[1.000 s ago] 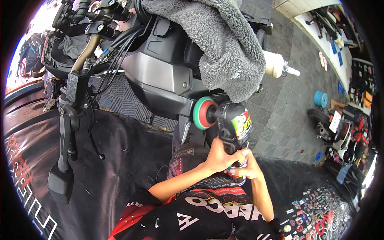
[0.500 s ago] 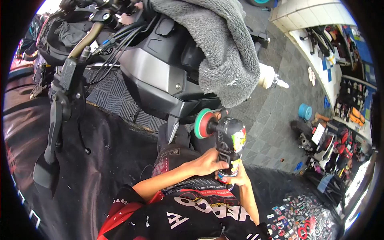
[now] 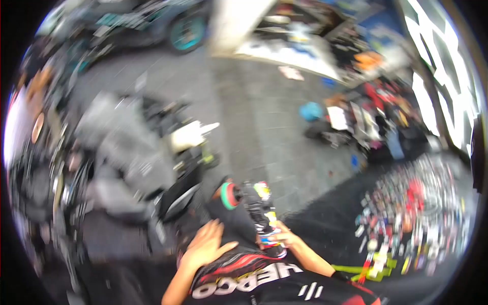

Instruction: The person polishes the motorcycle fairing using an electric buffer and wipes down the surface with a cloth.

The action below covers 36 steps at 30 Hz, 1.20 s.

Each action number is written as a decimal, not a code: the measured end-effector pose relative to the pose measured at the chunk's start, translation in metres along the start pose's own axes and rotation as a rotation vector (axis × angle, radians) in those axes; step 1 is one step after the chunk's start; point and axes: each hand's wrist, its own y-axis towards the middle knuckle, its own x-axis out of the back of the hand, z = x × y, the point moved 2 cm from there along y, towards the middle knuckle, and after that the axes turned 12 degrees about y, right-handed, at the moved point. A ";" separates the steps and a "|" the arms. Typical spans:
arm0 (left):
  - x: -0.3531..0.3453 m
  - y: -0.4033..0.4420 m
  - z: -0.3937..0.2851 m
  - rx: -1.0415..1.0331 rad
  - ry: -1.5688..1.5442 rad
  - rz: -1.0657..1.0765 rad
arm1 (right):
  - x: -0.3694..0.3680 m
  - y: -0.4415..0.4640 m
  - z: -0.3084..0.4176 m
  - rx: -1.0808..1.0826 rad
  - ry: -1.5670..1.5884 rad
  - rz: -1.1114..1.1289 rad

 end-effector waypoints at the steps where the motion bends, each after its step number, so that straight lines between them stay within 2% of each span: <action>1: 0.005 -0.005 0.008 0.008 0.019 0.005 | 0.005 0.001 -0.004 0.026 0.144 0.001; 3: 0.043 -0.012 0.013 0.116 -0.084 0.210 | 0.029 -0.002 -0.020 0.148 0.258 -0.066; 5: 0.070 -0.020 0.032 0.283 -0.169 0.411 | 0.041 0.001 -0.035 0.183 0.455 -0.056; 7: 0.127 -0.022 0.007 0.324 -0.085 0.248 | 0.060 0.002 -0.047 0.184 0.565 -0.023; 9: 0.150 -0.023 -0.003 0.335 -0.085 0.040 | 0.084 0.008 -0.066 0.112 0.708 0.046; 11: 0.149 -0.015 0.009 0.341 0.152 -0.127 | 0.101 0.010 -0.076 0.095 0.806 0.109; 12: 0.127 -0.010 0.045 0.275 0.289 -0.221 | 0.104 0.011 -0.075 0.113 0.843 0.121; 14: 0.116 0.002 0.055 0.401 0.695 -0.134 | 0.116 0.018 -0.077 0.142 0.881 0.146; 16: 0.085 0.010 0.077 0.473 1.068 -0.032 | 0.130 0.018 -0.070 0.155 0.852 0.019; 17: 0.078 0.019 0.072 0.543 1.070 -0.004 | 0.134 0.017 -0.062 0.140 0.833 -0.052; 19: 0.059 0.026 0.060 0.594 0.862 -0.176 | 0.129 0.008 -0.036 0.170 0.808 -0.193; 20: 0.049 0.036 0.064 0.581 0.881 -0.106 | 0.130 0.004 -0.026 0.127 0.916 -0.131; 21: 0.035 0.043 0.064 0.600 0.972 -0.204 | 0.139 0.002 -0.016 0.119 0.814 -0.254; 22: 0.043 0.055 0.041 0.662 0.967 -0.231 | 0.151 0.000 -0.009 -0.025 0.862 -0.180; 23: 0.058 0.062 0.023 0.634 0.886 -0.296 | 0.169 0.006 -0.009 0.067 0.737 -0.224; 25: 0.079 0.060 0.012 0.425 0.429 -0.517 | 0.164 0.004 0.022 0.087 0.587 -0.214; 27: 0.074 0.050 -0.024 0.521 -0.378 -0.548 | 0.167 0.001 0.039 0.040 0.413 -0.234; 30: 0.002 0.029 -0.065 0.504 -0.047 -0.428 | 0.181 -0.001 0.064 -0.070 0.275 -0.167; 31: -0.044 0.022 -0.065 0.561 -0.144 -0.389 | 0.184 0.001 0.072 -0.081 0.219 -0.105; 32: -0.095 0.015 -0.072 0.675 -0.254 -0.263 | 0.188 0.000 0.076 -0.107 0.212 -0.062; 33: -0.120 0.004 -0.064 0.779 -0.513 -0.097 | 0.164 0.012 0.092 -0.104 0.170 0.023; 35: -0.045 0.000 -0.125 0.895 -0.329 0.094 | 0.141 0.013 0.108 -0.064 0.092 0.207; 36: -0.028 -0.008 -0.131 0.844 -0.323 0.004 | 0.126 0.019 0.117 -0.101 0.108 0.302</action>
